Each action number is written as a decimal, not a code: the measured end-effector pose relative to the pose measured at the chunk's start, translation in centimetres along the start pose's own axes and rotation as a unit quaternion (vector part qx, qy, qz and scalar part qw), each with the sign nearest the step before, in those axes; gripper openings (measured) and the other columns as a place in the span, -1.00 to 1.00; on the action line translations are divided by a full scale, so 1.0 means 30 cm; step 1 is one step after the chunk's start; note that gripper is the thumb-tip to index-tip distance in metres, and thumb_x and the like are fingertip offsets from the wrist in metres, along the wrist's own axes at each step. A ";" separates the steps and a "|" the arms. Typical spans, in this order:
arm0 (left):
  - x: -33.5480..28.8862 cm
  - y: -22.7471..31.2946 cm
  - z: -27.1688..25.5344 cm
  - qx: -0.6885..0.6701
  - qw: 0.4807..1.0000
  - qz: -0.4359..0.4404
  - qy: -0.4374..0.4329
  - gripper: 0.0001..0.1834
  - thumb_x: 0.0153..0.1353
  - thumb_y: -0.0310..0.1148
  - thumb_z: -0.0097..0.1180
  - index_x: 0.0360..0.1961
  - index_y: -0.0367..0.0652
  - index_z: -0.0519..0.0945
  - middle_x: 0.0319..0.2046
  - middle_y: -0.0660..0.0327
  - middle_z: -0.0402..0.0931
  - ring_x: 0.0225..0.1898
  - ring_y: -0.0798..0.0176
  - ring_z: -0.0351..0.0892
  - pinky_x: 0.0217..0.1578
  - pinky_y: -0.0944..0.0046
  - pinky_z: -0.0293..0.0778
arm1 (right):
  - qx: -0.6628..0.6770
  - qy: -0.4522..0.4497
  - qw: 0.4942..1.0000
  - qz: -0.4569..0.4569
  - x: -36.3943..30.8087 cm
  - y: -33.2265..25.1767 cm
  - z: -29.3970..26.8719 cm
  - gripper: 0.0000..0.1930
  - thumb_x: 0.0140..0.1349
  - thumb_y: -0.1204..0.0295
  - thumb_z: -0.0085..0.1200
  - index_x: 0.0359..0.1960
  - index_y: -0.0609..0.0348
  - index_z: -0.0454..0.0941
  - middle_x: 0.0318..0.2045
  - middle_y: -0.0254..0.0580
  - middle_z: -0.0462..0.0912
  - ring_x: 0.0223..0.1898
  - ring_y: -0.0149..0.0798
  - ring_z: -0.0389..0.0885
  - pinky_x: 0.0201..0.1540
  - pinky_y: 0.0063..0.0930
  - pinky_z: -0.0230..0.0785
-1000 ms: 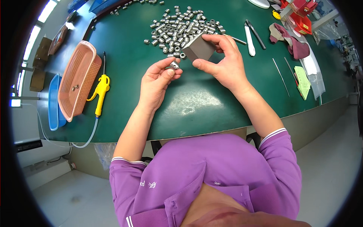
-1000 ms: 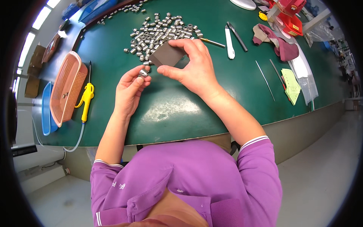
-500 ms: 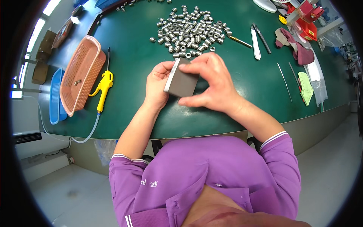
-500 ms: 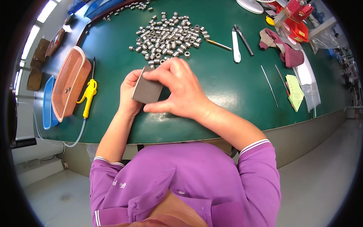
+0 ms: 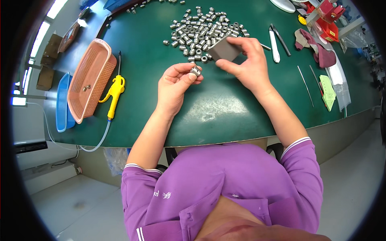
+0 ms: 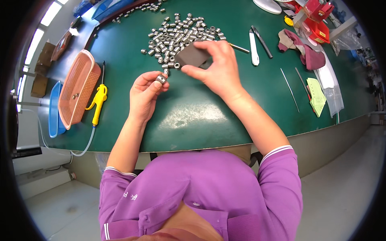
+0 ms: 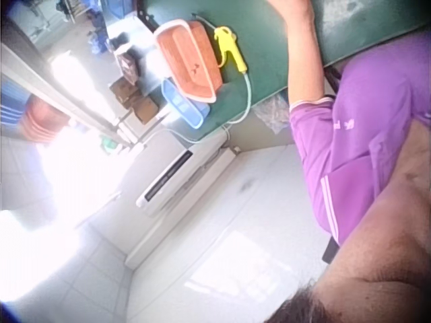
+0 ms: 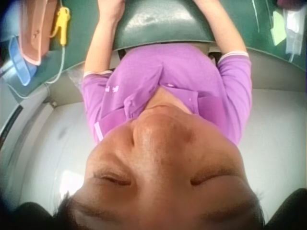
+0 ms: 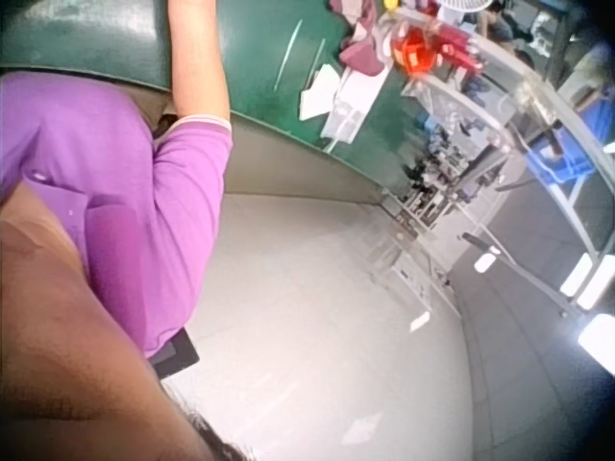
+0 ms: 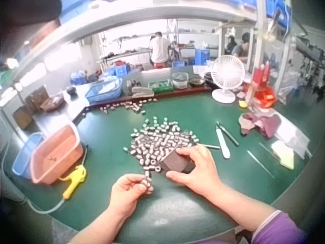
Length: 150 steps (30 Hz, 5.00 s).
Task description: The person cleans metal components by blowing them with an air gun, then sands them with a sandpaper block at a workbench.
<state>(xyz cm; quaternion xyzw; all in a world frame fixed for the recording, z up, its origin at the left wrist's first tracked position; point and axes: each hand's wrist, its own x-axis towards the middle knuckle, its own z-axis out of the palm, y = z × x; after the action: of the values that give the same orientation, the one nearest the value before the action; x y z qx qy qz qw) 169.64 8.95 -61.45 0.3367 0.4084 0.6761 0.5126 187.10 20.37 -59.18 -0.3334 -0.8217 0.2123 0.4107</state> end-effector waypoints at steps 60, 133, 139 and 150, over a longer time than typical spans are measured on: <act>0.006 -0.032 -0.030 0.021 0.999 -0.012 -0.035 -0.74 0.08 -0.49 0.06 -0.16 -0.28 0.44 -0.28 0.14 0.53 -0.30 0.35 0.52 -0.24 0.39 0.45 | 0.097 -0.030 0.995 -0.013 -0.023 -0.061 0.028 -0.43 -0.36 0.21 0.36 -0.21 0.10 0.48 -0.28 -0.20 0.40 -0.24 -0.24 0.40 -0.13 -0.39 0.31; 0.034 0.004 -0.032 -0.240 0.963 -0.114 -0.054 -0.80 0.25 -0.32 -0.10 -0.19 -0.21 0.38 -0.39 0.26 0.40 -0.42 0.46 0.32 -0.40 0.50 0.33 | 0.093 -0.024 0.995 0.038 -0.014 -0.020 -0.003 -0.44 -0.21 0.23 0.31 -0.11 0.07 0.43 -0.20 -0.29 0.39 -0.18 -0.34 0.37 -0.10 -0.49 0.24; 0.032 -0.002 -0.034 -0.213 0.971 -0.106 -0.035 -0.79 0.25 -0.30 -0.11 -0.19 -0.20 0.38 -0.38 0.25 0.42 -0.42 0.45 0.35 -0.41 0.49 0.33 | 0.104 -0.021 0.994 0.036 -0.011 -0.030 -0.003 -0.42 -0.24 0.20 0.33 -0.12 0.06 0.43 -0.21 -0.26 0.40 -0.17 -0.29 0.40 -0.08 -0.44 0.28; 0.036 0.007 -0.039 -0.220 0.969 -0.107 -0.030 -0.69 0.31 -0.27 -0.29 -0.02 -0.21 0.29 -0.41 0.21 0.43 -0.46 0.41 0.36 -0.44 0.44 0.32 | 0.100 -0.021 0.994 0.038 -0.017 -0.027 -0.002 -0.41 -0.27 0.19 0.35 -0.13 0.06 0.44 -0.21 -0.22 0.40 -0.15 -0.23 0.43 -0.05 -0.39 0.31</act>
<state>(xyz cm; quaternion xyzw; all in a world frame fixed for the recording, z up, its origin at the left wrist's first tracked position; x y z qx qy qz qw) 168.27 9.74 -61.72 0.1904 0.2680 0.6803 0.6551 187.06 19.45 -58.91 -0.3172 -0.7914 0.3158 0.4163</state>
